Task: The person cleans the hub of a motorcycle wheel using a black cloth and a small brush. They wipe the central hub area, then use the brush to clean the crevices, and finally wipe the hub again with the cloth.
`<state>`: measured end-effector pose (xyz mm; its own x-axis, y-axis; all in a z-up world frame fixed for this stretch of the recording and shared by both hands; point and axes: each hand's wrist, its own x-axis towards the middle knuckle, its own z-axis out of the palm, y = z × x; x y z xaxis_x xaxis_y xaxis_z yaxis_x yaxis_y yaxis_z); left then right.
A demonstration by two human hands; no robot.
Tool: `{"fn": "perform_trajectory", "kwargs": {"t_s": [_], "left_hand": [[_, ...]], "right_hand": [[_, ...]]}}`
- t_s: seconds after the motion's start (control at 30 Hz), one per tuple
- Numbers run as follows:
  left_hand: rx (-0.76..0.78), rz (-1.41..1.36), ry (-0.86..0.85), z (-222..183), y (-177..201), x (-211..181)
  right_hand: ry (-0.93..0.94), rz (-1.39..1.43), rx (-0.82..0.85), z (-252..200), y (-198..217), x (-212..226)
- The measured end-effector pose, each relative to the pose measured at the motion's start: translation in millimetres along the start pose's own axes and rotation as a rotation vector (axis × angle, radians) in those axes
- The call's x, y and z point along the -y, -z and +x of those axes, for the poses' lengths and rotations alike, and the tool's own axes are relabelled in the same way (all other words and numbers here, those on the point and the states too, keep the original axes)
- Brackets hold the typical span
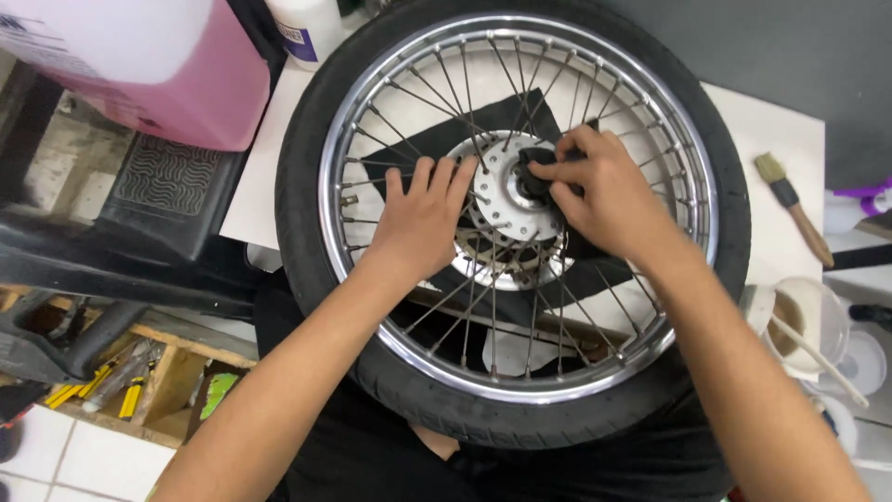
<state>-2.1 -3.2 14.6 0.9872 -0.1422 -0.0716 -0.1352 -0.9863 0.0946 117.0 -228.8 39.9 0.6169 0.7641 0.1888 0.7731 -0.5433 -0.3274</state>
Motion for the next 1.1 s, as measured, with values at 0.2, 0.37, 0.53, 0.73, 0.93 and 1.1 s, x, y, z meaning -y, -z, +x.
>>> {"fn": "perform_trajectory", "kwargs": {"t_s": [0.2, 0.37, 0.53, 0.73, 0.93, 1.1], "left_hand": [[0.016, 0.019, -0.005, 1, 1, 0], [0.019, -0.023, 0.002, 1, 2, -1], [0.039, -0.039, 0.015, 2, 13, 0], [0.034, -0.102, 0.033, 1, 6, -1], [0.018, -0.068, 0.019, 0, 4, 0], [0.029, -0.091, 0.020, 0, 2, 0]], "right_hand": [[0.103, 0.129, 0.108, 19, 20, 7], [0.110, -0.008, 0.206, 20, 21, 27], [0.113, 0.011, 0.306, 10, 49, 36], [-0.279, 0.123, -0.034, 10, 31, 20], [-0.058, -0.231, -0.057, 2, -15, 72], [-0.109, -0.024, 0.134, 0, 14, 64]]}}
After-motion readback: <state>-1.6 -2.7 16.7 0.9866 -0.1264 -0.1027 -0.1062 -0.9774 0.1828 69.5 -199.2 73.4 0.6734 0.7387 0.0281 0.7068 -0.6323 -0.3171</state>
